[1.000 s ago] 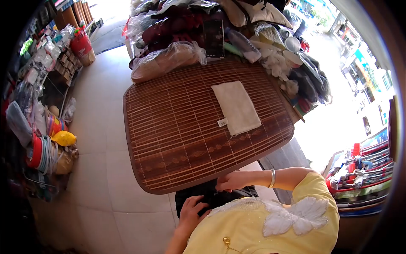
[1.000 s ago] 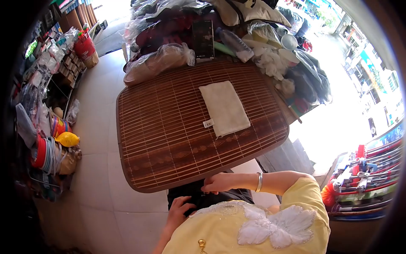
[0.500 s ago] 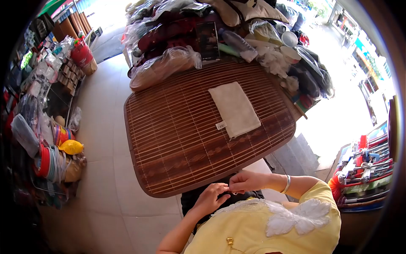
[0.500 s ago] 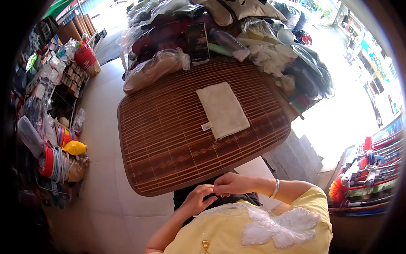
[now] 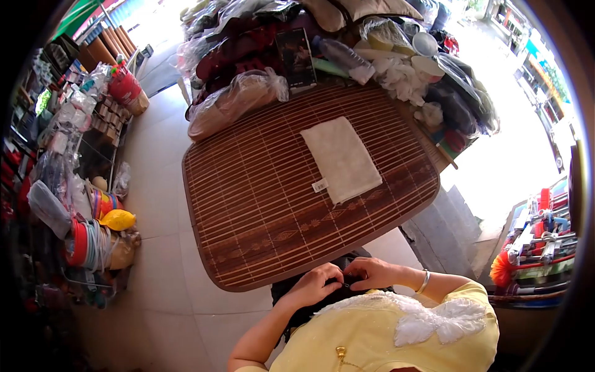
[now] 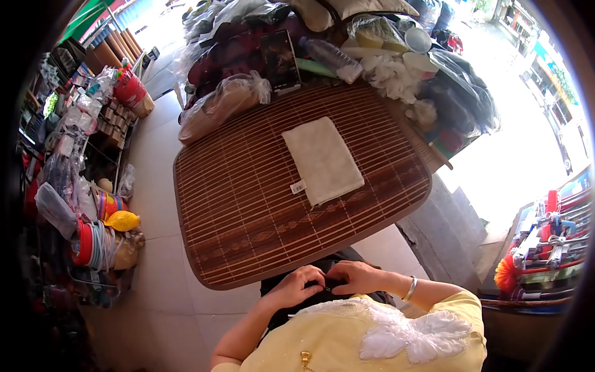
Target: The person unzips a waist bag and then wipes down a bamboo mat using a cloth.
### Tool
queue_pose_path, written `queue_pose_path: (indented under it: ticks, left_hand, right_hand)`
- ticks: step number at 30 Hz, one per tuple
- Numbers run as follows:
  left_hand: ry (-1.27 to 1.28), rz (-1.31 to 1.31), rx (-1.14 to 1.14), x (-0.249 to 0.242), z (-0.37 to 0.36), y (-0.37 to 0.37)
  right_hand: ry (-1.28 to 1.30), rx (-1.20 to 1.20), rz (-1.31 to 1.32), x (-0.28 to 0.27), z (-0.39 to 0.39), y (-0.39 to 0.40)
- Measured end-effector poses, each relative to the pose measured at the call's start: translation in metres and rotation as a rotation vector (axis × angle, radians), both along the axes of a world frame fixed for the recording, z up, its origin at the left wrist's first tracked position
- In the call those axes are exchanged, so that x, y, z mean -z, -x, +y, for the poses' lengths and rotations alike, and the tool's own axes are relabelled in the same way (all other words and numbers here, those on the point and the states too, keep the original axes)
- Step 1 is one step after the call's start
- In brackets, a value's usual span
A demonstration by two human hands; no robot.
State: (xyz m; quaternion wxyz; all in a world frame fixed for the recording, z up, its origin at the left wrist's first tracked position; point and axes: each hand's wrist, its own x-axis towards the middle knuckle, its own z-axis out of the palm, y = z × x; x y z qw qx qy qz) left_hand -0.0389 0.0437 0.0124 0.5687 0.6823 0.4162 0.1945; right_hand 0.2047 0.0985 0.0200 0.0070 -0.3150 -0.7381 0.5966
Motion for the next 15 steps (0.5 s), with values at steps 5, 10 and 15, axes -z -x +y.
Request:
queue_pose_path:
  ticks: [5,10,15]
  left_hand:
    - [0.044,-0.096,-0.067,0.007,-0.009,0.005]
    - [0.057,-0.179,-0.091,0.01,-0.027,0.021]
    - [0.056,-0.25,-0.108,0.016,-0.043,0.033]
  right_hand:
    - [-0.248,-0.002,0.096,-0.004,-0.004,0.008]
    - [-0.296,-0.039,0.056,-0.002,-0.005,0.009]
    - [-0.423,-0.094,0.113,-0.002,-0.005,0.01]
